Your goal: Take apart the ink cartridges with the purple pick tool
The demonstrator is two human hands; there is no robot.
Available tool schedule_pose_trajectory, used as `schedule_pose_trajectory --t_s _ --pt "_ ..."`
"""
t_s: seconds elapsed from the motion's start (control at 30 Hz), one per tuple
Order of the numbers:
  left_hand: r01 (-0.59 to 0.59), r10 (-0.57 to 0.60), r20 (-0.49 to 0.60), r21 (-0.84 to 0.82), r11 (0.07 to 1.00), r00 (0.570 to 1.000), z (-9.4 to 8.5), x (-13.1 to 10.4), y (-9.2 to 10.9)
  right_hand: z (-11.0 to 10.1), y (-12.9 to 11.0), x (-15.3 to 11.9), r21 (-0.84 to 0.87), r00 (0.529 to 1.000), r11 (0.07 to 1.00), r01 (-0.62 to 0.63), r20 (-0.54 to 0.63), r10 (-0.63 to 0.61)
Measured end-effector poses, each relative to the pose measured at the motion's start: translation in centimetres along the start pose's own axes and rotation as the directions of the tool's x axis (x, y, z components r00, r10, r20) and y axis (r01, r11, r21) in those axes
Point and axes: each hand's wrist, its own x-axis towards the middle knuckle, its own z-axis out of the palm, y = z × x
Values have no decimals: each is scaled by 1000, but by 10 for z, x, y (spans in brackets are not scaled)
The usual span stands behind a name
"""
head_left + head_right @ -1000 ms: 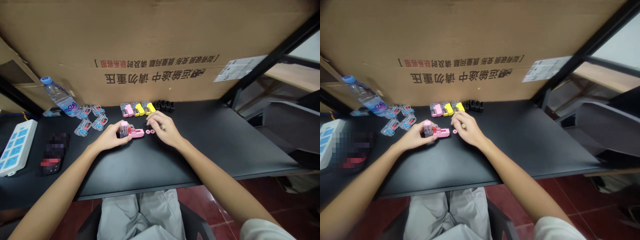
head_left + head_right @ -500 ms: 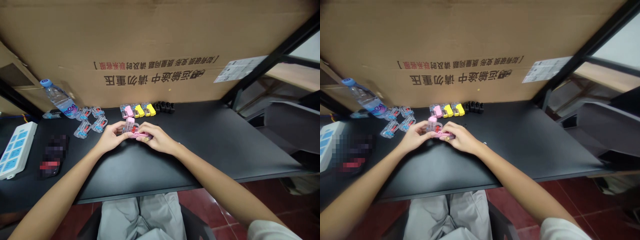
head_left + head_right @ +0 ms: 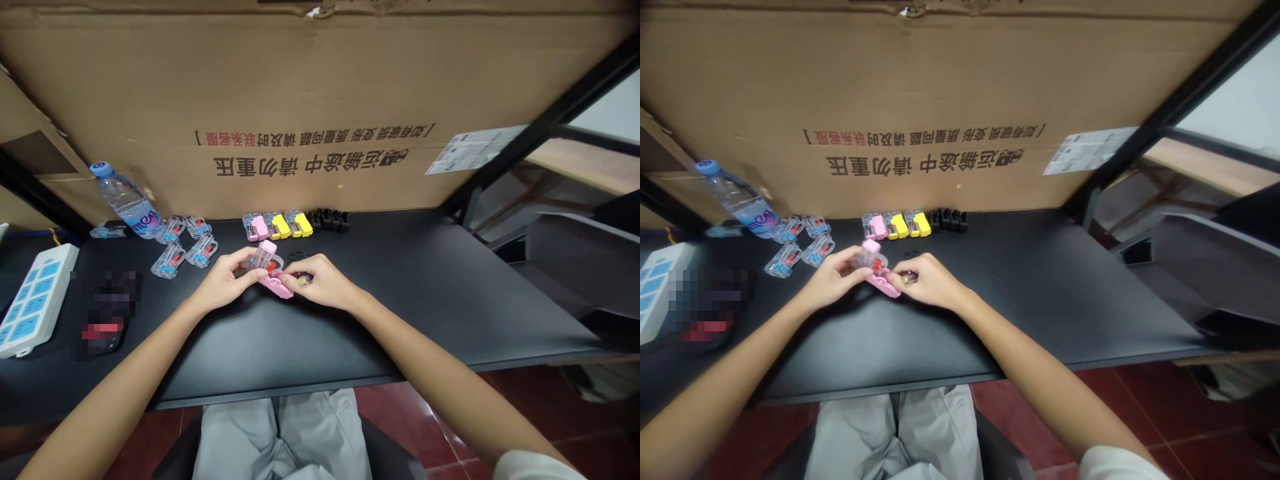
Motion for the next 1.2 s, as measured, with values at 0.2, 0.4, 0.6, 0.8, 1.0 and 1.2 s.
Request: schedule_pose_trajectory --t_s 0.2,0.4,0.6,0.8,1.0,1.2 --pt "-84 88 -27 113 990 996 7 -2 2 5 1 -1 -97 994 994 45 -92 -54" --pt "-145 162 -70 199 969 984 8 -3 2 5 -5 -1 -126 990 992 2 -143 -21" --pt "-167 190 -73 239 956 979 5 -4 -3 11 -7 -2 -140 985 990 -20 -175 -5" --pt "-175 289 -223 423 889 931 -10 -1 -3 -9 3 1 -243 982 970 -7 -184 -39" --pt "-27 217 -243 606 795 946 -31 1 -8 -82 37 -6 -440 862 769 -464 -425 277" --pt "45 127 -135 840 541 983 -30 0 -5 -111 61 -15 -508 715 517 -689 -362 598"
